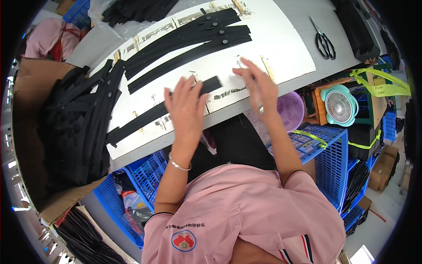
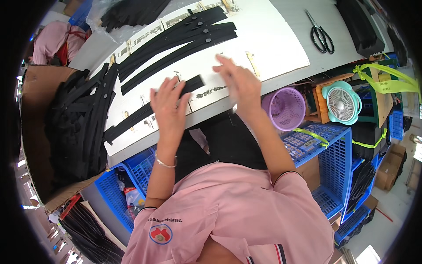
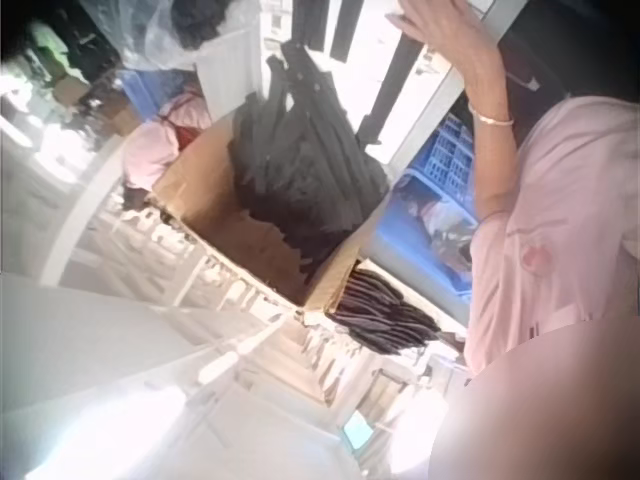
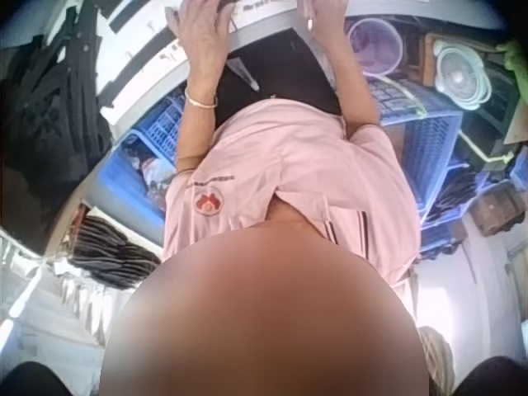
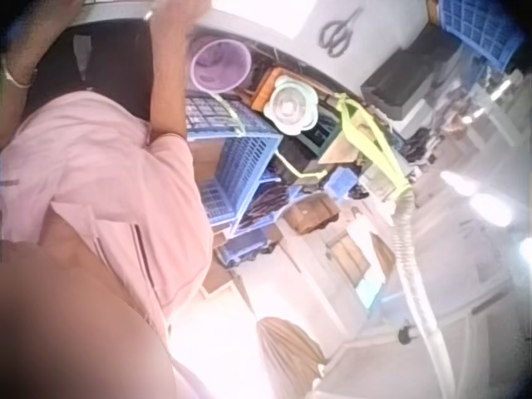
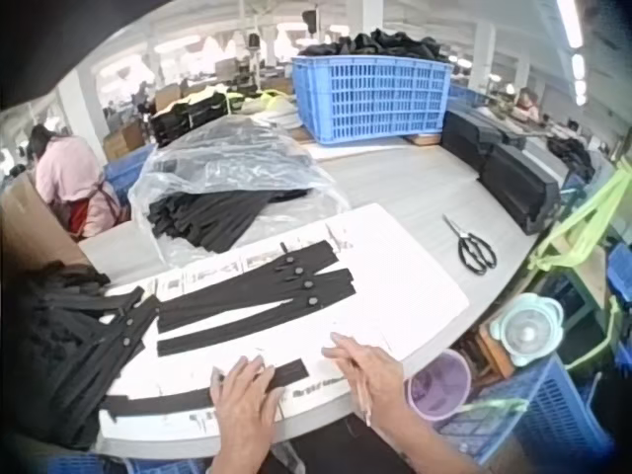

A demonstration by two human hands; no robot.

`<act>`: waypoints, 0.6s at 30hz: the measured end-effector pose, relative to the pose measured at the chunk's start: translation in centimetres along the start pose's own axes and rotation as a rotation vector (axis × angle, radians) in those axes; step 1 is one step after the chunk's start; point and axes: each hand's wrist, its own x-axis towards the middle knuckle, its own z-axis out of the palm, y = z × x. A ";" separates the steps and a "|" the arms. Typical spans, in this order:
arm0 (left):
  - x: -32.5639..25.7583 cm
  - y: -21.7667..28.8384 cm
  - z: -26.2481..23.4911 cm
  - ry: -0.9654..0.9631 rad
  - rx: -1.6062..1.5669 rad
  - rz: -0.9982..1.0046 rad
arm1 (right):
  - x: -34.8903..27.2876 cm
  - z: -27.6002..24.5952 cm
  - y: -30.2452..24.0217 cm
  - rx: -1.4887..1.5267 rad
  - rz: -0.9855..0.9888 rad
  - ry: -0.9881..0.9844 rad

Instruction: Marking specific points on black straps/zipper components using a white pen on a guide board.

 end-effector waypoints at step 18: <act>-6.7 -1.3 -5.0 -0.137 0.157 -0.230 | -2.0 -5.2 3.8 -0.391 -0.087 -0.186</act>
